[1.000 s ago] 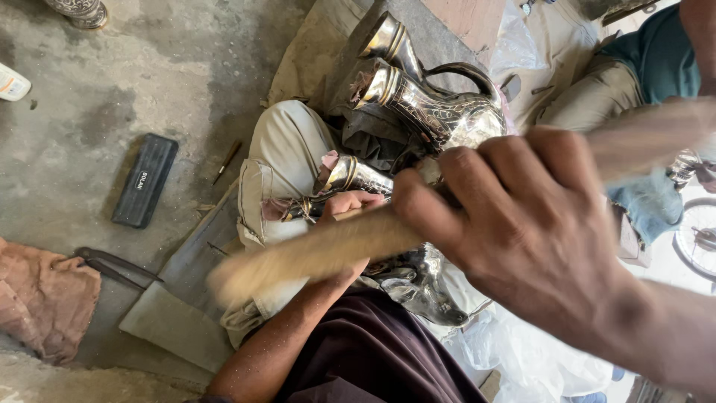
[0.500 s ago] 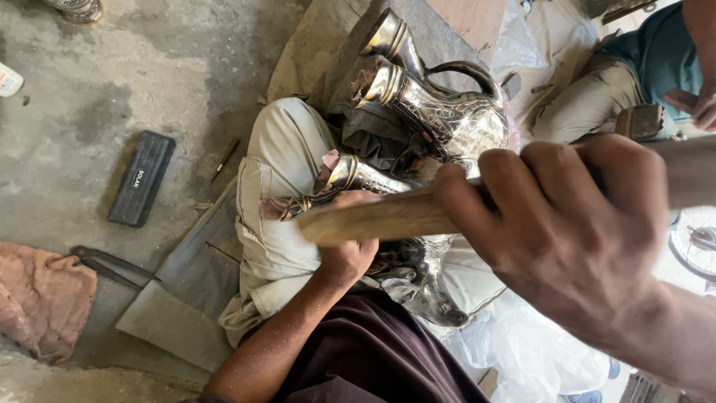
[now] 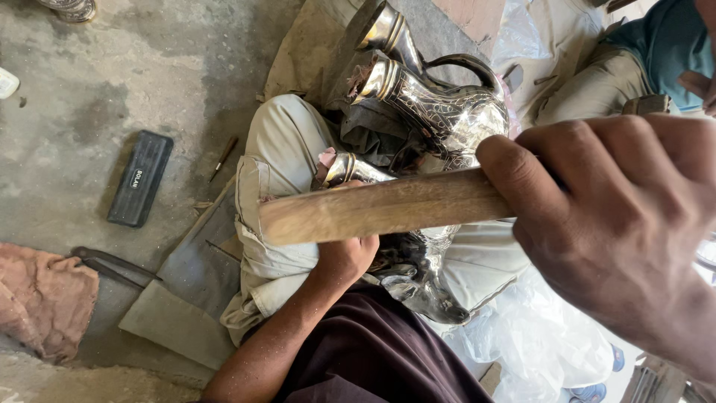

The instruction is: The person uses a small metal chisel and a wooden mallet to engrave intricate patterns onto a polished metal elephant figurine. They repeatedly tap the chisel along the surface to create detailed designs.

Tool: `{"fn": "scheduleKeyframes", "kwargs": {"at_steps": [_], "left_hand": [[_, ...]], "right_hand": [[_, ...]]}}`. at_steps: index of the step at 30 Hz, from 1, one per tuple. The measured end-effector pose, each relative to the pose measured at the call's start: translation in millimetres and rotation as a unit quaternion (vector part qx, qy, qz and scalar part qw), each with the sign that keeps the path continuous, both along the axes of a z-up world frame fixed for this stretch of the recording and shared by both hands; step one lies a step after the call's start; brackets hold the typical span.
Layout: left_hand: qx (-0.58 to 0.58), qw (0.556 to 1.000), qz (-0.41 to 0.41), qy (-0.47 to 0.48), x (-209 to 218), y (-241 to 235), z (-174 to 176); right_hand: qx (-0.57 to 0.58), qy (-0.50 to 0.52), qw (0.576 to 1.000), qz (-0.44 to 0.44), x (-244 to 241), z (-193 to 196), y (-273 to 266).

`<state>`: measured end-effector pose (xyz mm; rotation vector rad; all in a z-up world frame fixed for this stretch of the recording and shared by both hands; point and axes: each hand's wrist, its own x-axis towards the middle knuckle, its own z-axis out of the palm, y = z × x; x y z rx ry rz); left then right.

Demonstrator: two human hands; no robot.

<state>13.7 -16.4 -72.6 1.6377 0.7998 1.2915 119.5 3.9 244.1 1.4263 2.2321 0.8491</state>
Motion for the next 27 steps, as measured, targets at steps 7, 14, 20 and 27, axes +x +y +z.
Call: {"fn": "scheduleKeyframes", "kwargs": {"at_steps": [7,14,20,27], "left_hand": [[-0.42,0.747,-0.216,-0.468,16.1,-11.4,-18.5],[0.013,0.998,0.001,0.065,-2.7,11.7,13.5],[0.019,0.997,0.018,0.07,-0.9,20.6,28.3],[-0.038,0.999,-0.034,-0.011,4.1,18.9,30.5]], "right_hand": [[-0.062,0.136,0.984,-0.094,7.9,-2.5,9.3],[-0.082,-0.017,0.995,-0.044,18.8,7.4,16.4],[-0.086,0.0,0.991,-0.098,13.1,3.0,22.0],[-0.119,0.022,0.982,-0.147,16.6,-4.0,18.1]]}}
